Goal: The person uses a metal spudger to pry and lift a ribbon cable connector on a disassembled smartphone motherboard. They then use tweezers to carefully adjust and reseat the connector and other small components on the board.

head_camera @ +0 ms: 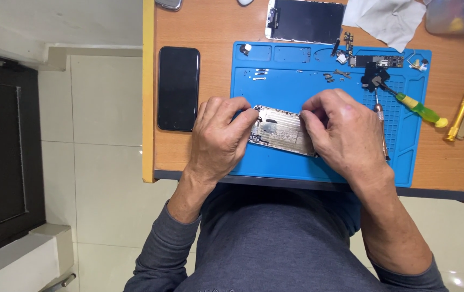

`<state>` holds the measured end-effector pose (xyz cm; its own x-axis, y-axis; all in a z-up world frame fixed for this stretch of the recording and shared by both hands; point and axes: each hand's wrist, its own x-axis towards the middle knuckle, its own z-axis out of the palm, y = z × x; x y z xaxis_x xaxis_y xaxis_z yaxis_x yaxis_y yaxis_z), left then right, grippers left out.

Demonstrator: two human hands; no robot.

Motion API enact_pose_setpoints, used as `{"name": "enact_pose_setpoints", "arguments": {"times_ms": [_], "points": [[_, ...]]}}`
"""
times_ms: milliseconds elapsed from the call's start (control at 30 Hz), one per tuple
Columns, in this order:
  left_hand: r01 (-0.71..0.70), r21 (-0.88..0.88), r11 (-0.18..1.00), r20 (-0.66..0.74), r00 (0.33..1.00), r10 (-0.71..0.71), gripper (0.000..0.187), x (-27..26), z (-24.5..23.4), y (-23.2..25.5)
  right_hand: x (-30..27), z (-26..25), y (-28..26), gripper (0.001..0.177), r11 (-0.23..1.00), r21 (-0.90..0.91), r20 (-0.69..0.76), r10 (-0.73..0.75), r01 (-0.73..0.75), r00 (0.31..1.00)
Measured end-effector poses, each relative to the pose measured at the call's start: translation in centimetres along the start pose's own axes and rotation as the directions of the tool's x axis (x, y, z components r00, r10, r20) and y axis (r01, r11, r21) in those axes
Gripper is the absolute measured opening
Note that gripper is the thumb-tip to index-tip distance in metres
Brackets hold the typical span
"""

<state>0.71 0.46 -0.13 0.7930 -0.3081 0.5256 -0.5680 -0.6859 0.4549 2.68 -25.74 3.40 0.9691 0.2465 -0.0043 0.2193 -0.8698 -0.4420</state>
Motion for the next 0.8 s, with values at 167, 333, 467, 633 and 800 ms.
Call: {"name": "enact_pose_setpoints", "arguments": {"times_ms": [167,333,467,633,800], "points": [[0.002,0.002,1.0,-0.006,1.0,-0.002,0.005,0.0,-0.1,0.1,0.2,0.2,0.3,0.01,1.0,0.011,0.008,0.0,0.0,1.0],[-0.005,0.01,1.0,-0.023,1.0,0.005,0.004,-0.1,0.1,0.0,0.7,-0.4,-0.3,0.011,0.992,0.111,0.028,0.055,-0.058,0.998],[0.0,0.014,1.0,-0.013,1.0,0.001,0.006,-0.1,0.0,0.0,1.2,-0.4,-1.3,0.015,0.976,0.19,0.081,-0.119,0.102,0.99],[0.006,0.011,1.0,-0.036,0.999,-0.005,0.005,0.1,-0.2,0.3,1.9,0.8,-2.6,0.014,0.966,0.193,0.132,-0.199,0.171,0.971],[0.006,0.028,1.0,-0.032,0.999,-0.005,0.007,-0.1,-0.1,0.1,2.4,2.2,-2.8,0.011,0.978,0.117,0.12,-0.187,0.173,0.975]]}}
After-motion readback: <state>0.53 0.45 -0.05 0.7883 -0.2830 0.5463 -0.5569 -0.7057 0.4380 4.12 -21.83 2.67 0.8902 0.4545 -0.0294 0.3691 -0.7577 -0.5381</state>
